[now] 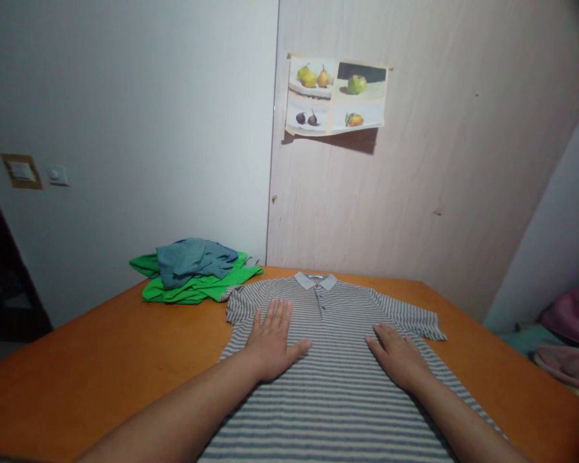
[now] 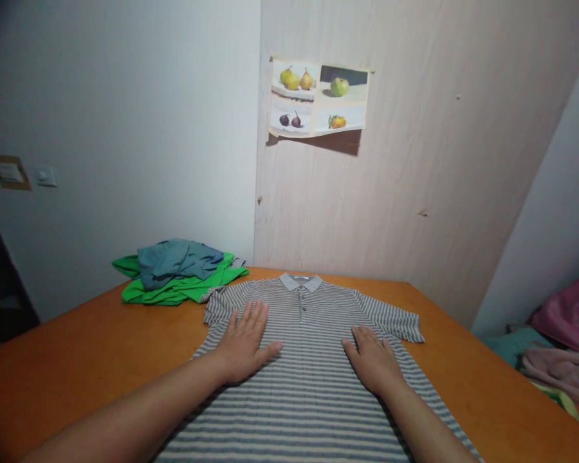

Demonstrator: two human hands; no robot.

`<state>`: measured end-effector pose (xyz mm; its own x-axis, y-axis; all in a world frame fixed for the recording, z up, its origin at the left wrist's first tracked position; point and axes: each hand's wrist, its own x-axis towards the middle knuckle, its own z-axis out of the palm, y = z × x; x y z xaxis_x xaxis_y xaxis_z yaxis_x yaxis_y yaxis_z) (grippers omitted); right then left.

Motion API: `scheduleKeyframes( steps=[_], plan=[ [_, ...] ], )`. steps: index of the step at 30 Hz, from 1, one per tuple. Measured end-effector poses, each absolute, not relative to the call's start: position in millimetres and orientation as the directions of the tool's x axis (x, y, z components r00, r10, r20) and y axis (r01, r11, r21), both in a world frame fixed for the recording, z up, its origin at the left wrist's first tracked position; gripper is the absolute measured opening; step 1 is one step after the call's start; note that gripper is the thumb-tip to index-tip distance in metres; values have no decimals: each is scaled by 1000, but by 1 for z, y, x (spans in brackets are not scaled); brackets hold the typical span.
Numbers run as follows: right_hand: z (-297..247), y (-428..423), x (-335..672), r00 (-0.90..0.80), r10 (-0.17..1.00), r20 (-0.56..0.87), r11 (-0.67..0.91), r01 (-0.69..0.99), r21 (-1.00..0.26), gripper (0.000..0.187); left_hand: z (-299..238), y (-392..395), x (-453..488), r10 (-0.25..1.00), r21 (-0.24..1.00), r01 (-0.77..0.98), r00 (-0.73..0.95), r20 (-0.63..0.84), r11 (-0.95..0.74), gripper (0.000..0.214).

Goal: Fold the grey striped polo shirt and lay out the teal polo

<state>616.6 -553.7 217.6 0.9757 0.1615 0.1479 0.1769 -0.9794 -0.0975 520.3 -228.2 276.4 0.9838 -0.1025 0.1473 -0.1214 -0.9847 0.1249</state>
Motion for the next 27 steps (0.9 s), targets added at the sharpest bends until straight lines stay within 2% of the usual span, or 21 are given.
scheduleKeyframes(
  steps=[7, 14, 22, 24, 27],
  plan=[
    [222, -553, 615, 979, 149, 137, -979, 166, -120, 69, 281, -203, 489, 24, 118, 12, 995, 98, -993, 103],
    [226, -551, 614, 982, 143, 124, -976, 161, -144, 68, 273, -185, 483, 34, 95, 32, 999, 19, -995, 104],
    [234, -569, 612, 986, 152, 74, -979, 161, -128, 66, 271, -183, 483, 38, 93, 34, 999, 36, -995, 103],
    [239, -578, 612, 990, 121, 67, -985, 128, -117, 64, 270, -183, 484, 40, 88, 36, 998, 39, -995, 102],
    [248, -584, 604, 995, -43, 84, -994, -34, -107, 65, 266, -182, 486, 40, 82, 36, 998, 50, -996, 101]
  ],
)
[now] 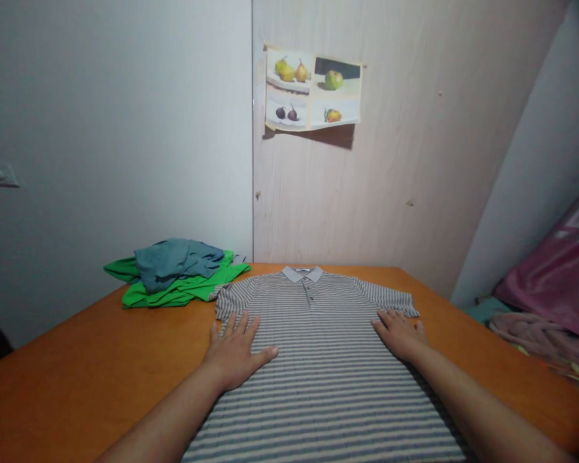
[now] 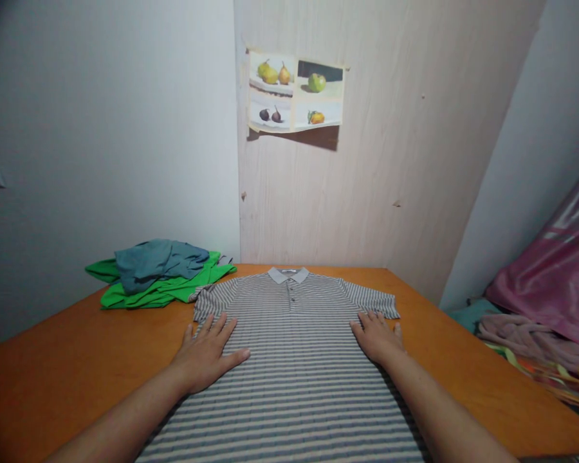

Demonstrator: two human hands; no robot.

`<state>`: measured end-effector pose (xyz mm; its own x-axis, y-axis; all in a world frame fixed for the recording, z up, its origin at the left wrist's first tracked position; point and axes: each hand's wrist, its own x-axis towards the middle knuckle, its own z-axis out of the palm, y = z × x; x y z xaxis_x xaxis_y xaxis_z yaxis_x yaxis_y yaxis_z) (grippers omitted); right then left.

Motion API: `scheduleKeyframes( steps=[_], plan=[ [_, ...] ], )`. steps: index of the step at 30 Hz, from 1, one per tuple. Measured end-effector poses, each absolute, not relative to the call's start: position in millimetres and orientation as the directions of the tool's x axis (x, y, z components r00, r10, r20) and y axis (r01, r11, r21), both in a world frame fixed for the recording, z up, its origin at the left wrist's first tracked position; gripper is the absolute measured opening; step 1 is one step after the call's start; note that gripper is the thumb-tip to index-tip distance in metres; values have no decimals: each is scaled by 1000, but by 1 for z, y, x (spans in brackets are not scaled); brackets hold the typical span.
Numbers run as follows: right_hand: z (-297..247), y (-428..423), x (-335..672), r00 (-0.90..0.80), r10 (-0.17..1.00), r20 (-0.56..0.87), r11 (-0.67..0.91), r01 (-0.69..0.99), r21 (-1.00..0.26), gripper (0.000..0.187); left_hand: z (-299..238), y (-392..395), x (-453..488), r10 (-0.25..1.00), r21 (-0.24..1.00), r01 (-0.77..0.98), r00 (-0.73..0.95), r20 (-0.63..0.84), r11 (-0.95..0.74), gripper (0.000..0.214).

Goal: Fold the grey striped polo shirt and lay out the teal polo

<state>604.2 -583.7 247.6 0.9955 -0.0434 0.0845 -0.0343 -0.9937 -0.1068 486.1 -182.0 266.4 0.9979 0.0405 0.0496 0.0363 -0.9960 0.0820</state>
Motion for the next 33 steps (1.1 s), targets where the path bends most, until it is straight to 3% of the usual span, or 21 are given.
scheduleKeyframes(
  steps=[2, 3, 8, 12, 18, 26, 30, 33],
  plan=[
    [251, -577, 591, 990, -106, 92, -987, -94, -127, 66, 262, -180, 488, 38, 82, 32, 996, 75, -996, 100],
    [252, -570, 583, 994, -77, 84, -987, -64, -146, 66, 260, -178, 489, 34, 83, 26, 995, 95, -996, 99],
    [246, -542, 537, 974, 222, 49, -944, 227, -237, 67, 250, -169, 494, -55, 92, -79, 969, 241, -993, 95],
    [246, -562, 530, 990, 133, 34, -965, 138, -224, 69, 248, -162, 496, -135, 118, -179, 941, 312, -977, 74],
    [249, -614, 537, 980, -186, 71, -973, -174, -154, 68, 249, -162, 496, -156, 163, -232, 910, 383, -959, 52],
    [221, -595, 518, 989, 70, 134, -977, 95, -191, 71, 266, -176, 479, -240, 78, -286, 901, 362, -955, 33],
    [211, -622, 527, 987, 35, 154, -984, 61, -168, 70, 266, -165, 469, -235, 118, -288, 912, 335, -950, 34],
    [209, -645, 534, 984, -59, 170, -988, -34, -148, 69, 268, -153, 459, -185, 134, -238, 929, 319, -962, 39]
  ],
)
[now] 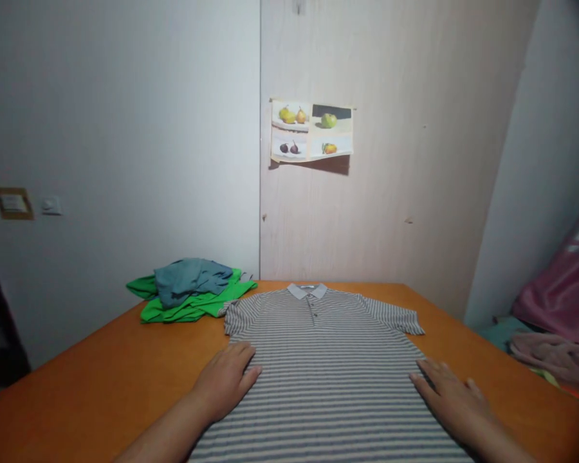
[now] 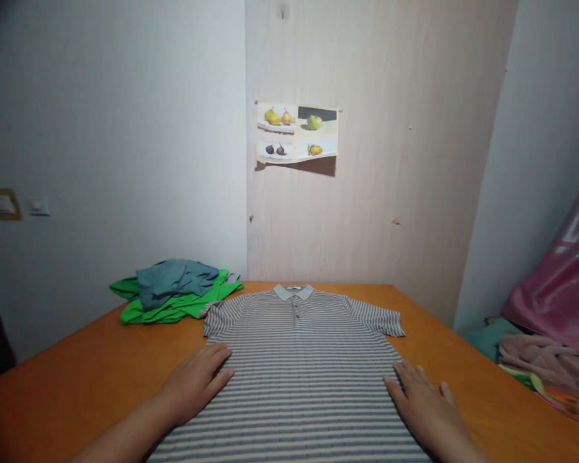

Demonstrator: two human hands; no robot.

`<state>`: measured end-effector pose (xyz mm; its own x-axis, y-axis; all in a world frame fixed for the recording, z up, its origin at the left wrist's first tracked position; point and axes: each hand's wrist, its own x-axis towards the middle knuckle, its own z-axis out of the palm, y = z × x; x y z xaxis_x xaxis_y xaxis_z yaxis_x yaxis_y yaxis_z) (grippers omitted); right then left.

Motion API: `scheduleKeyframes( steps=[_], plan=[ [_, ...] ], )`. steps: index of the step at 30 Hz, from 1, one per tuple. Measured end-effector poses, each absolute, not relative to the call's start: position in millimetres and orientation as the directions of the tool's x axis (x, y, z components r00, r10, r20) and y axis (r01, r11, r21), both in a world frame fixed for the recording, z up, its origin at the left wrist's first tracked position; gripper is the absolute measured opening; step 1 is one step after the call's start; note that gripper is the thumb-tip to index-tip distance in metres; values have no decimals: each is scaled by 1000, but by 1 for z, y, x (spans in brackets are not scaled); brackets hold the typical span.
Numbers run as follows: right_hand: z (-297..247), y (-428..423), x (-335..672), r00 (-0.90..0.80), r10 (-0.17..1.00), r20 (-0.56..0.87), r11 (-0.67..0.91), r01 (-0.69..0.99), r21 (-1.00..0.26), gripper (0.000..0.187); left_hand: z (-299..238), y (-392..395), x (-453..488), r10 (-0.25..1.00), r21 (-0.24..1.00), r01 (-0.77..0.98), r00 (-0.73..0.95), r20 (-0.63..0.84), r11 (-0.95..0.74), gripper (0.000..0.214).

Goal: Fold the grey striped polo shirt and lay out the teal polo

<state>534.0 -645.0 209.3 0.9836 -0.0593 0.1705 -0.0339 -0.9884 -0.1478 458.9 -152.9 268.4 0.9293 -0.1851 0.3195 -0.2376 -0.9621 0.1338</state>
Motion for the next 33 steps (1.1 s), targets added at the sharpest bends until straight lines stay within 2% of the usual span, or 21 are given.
scheduleKeyframes(
  steps=[1, 3, 8, 11, 13, 16, 20, 22, 24, 27, 31, 33],
  plan=[
    [210, -648, 533, 981, -89, 171, -987, -64, -144, 69, 270, -152, 455, -153, 131, -202, 937, 314, -971, 40],
    [215, -641, 527, 983, -73, 171, -987, -47, -151, 70, 274, -157, 446, -101, 126, -145, 947, 304, -981, 41],
    [226, -584, 496, 955, 183, 231, -959, 226, -173, 69, 275, -192, 418, -175, 183, -220, 956, 235, -958, 58],
    [224, -573, 487, 947, 258, 193, -935, 295, -198, 70, 271, -194, 401, -191, 201, -217, 971, 140, -955, 72],
    [219, -588, 488, 953, 248, 176, -939, 281, -198, 71, 269, -181, 391, -180, 203, -196, 979, 94, -959, 75],
    [209, -625, 495, 965, 172, 198, -959, 210, -190, 73, 268, -158, 380, -153, 187, -161, 987, 57, -969, 78],
    [200, -649, 497, 976, 51, 213, -972, 97, -213, 75, 268, -152, 374, -92, 192, -105, 993, 77, -976, 77],
    [197, -641, 493, 967, 81, 240, -960, 140, -243, 77, 267, -158, 372, -101, 225, -121, 990, 98, -967, 74],
    [195, -630, 490, 949, 176, 260, -933, 245, -263, 75, 267, -164, 371, -147, 255, -169, 984, 103, -952, 70],
    [190, -629, 491, 939, 258, 229, -909, 316, -272, 69, 269, -161, 369, -156, 266, -176, 983, 94, -948, 68],
    [190, -648, 506, 965, 153, 215, -933, 213, -291, 59, 275, -148, 370, -12, 238, -35, 995, 100, -971, 66],
    [195, -643, 509, 967, 139, 215, -931, 202, -305, 61, 277, -148, 374, 33, 234, 3, 991, 128, -972, 62]
  ],
)
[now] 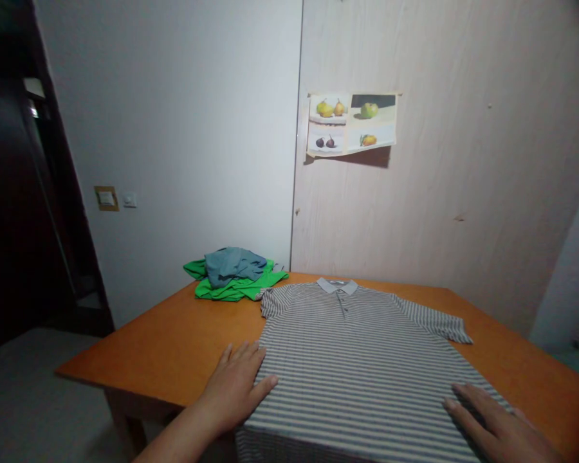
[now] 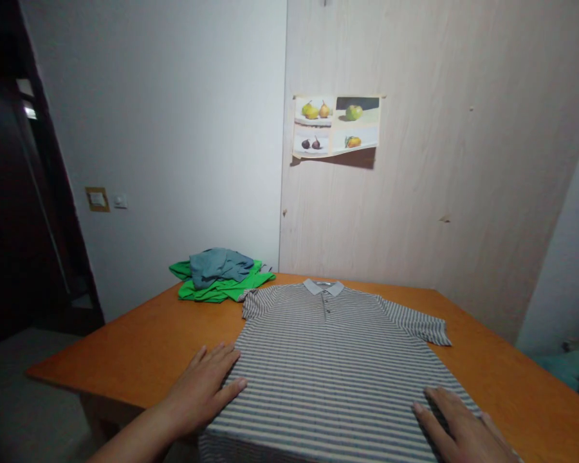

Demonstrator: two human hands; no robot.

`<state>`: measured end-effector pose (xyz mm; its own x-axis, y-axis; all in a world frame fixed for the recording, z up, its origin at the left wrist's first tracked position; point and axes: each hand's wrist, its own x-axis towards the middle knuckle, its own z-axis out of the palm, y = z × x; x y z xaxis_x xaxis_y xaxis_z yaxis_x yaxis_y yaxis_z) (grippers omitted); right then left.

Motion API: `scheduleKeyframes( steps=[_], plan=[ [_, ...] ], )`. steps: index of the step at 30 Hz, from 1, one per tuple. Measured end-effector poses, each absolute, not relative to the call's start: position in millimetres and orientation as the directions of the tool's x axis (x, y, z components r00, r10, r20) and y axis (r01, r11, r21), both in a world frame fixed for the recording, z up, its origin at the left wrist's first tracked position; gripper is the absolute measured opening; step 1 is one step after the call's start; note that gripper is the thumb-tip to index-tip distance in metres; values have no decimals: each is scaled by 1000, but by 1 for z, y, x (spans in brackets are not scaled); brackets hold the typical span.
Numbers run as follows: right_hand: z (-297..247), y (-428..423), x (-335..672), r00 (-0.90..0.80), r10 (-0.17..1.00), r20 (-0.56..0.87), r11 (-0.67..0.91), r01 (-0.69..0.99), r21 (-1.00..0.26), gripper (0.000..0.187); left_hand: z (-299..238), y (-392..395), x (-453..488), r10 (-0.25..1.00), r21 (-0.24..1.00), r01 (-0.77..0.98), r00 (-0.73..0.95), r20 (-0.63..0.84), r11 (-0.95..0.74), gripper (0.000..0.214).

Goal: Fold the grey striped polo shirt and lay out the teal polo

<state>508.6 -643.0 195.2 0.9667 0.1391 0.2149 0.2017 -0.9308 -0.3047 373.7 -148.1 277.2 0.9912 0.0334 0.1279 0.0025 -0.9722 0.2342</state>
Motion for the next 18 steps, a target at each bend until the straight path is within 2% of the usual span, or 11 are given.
scheduleKeyframes(
  steps=[4, 7, 9, 13, 18],
  plan=[
    [213, -595, 498, 955, 243, 173, -900, 288, -327, 75, 279, -163, 382, -100, 266, -130, 987, 123, -955, 60],
    [216, -569, 497, 930, 358, 85, -869, 365, -335, 74, 277, -163, 389, -141, 278, -172, 982, 130, -945, 59],
    [208, -570, 509, 935, 350, 62, -880, 351, -321, 72, 274, -153, 398, -78, 287, -132, 978, 194, -949, 51],
    [195, -585, 544, 956, 252, 149, -905, 288, -313, 72, 273, -121, 427, 95, 327, -5, 953, 289, -945, 30],
    [220, -547, 552, 925, 351, 143, -856, 379, -351, 69, 279, -92, 477, 283, 397, 153, 912, 295, -905, 29]
  ],
)
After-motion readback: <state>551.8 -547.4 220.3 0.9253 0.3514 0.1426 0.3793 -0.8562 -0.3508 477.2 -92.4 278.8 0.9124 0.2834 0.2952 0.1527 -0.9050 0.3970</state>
